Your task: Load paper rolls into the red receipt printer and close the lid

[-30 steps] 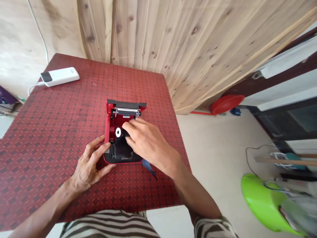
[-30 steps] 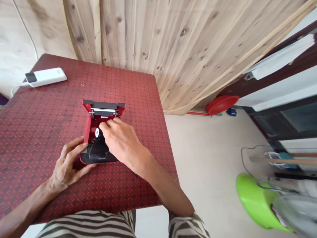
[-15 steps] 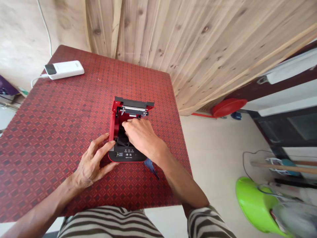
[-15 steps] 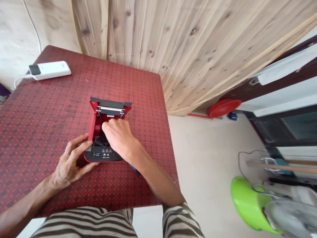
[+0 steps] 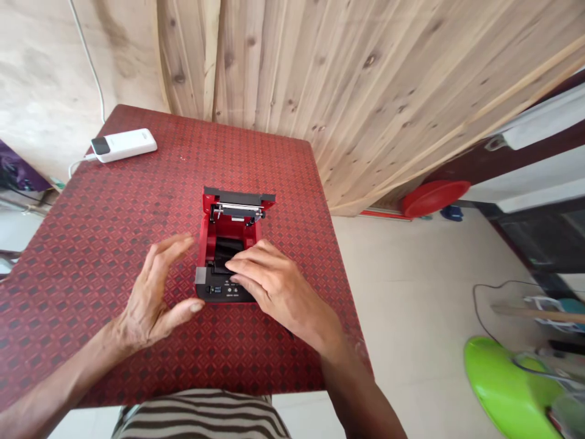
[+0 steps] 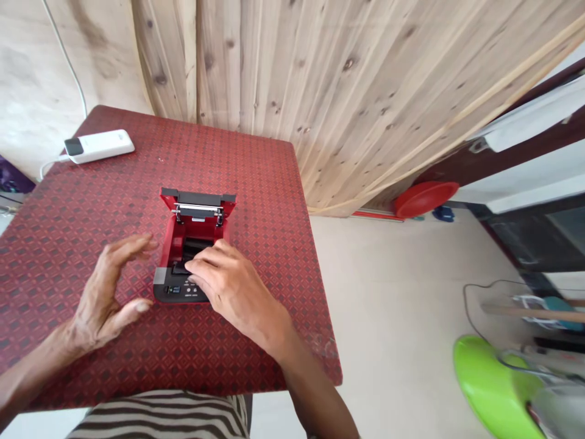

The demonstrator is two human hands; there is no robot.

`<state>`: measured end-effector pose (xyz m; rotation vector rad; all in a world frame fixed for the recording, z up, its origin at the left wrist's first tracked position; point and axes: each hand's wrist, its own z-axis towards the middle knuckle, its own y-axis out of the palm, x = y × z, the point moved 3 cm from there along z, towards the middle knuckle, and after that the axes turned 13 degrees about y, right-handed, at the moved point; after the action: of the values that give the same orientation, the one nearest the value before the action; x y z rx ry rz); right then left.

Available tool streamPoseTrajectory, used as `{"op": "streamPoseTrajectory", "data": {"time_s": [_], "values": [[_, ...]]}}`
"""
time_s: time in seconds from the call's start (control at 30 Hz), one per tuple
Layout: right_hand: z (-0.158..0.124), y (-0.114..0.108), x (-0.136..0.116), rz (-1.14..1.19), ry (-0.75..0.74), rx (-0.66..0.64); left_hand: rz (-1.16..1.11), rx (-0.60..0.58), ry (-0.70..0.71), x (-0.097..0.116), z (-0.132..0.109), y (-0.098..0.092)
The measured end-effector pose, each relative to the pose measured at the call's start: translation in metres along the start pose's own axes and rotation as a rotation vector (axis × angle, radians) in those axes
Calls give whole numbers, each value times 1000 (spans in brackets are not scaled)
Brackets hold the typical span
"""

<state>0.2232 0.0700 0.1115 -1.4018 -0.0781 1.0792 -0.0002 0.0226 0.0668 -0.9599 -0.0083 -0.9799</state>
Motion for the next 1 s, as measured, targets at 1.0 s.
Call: {"op": "streamPoseTrajectory", "data": {"time_s": [1.0], "values": [[-37,2,65,140,399,467,101,-126,262,-4,13,21]]}}
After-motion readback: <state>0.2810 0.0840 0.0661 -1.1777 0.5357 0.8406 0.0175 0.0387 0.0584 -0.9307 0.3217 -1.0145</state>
